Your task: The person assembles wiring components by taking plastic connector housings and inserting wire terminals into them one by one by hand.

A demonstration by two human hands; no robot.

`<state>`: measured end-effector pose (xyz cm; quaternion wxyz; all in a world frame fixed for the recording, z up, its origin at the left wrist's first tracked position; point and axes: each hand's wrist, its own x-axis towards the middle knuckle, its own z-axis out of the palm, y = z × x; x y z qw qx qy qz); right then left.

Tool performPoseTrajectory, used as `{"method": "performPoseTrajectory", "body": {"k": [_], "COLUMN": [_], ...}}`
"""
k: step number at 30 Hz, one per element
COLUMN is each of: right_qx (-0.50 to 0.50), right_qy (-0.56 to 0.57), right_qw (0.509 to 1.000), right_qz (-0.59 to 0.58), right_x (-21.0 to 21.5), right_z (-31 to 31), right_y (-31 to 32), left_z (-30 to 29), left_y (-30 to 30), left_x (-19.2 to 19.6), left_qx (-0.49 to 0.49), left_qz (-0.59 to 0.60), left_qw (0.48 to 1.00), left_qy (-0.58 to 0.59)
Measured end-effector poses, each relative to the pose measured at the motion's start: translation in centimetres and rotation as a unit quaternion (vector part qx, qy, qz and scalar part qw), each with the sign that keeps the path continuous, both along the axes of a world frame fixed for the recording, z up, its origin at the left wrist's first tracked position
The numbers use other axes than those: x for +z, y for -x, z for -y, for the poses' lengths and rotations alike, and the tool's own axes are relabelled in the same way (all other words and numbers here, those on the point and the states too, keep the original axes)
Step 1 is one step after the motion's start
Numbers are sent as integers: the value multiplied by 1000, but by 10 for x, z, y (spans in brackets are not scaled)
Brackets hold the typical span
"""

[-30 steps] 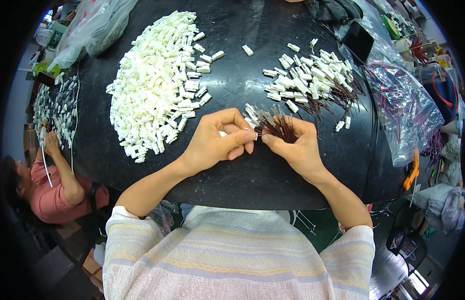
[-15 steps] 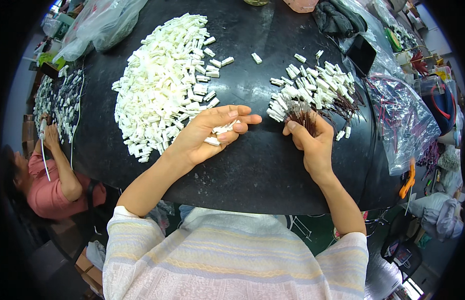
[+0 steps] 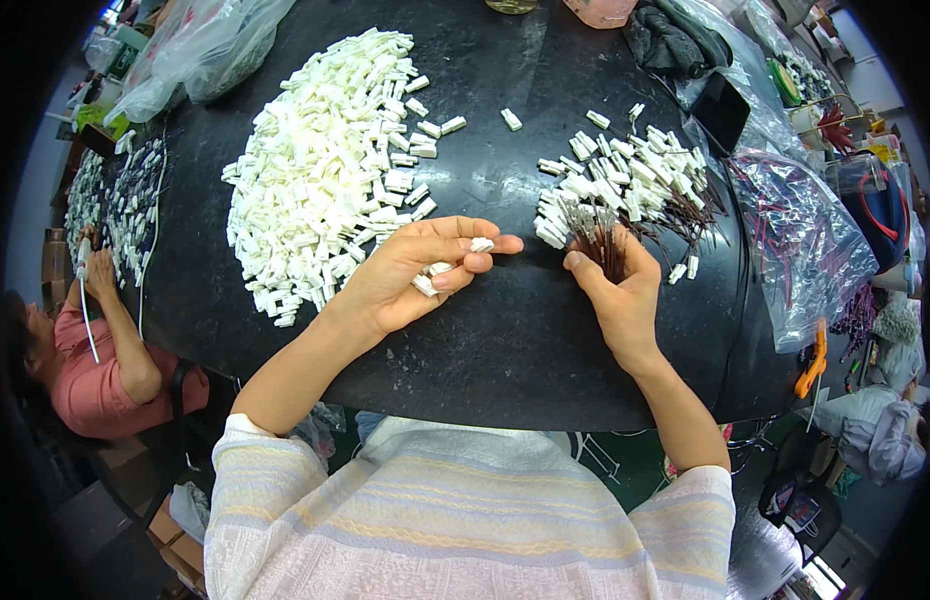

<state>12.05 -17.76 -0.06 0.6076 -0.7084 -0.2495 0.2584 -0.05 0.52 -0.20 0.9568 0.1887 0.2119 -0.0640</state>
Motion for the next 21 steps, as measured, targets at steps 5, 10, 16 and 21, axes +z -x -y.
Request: {"method": "performPoseTrajectory", "body": {"k": [5, 10, 16, 21], "right_qx": [3, 7, 10, 24], "right_qy": [-3, 5, 0, 4], "right_qw": [1000, 1000, 1000, 1000], "right_qz": [-4, -3, 0, 9], "right_x": [3, 3, 5, -2], "right_z": [-1, 0, -1, 1], "right_y": [2, 1, 3, 2], "left_z": [-1, 3, 2, 6], "left_y": [0, -1, 1, -1], "left_x": [-2, 6, 5, 7], "left_qx": [-18, -14, -61, -57], "left_qz": [20, -2, 18, 0], "left_qw": [996, 994, 982, 989], "left_qy": [-81, -112, -176, -138]}}
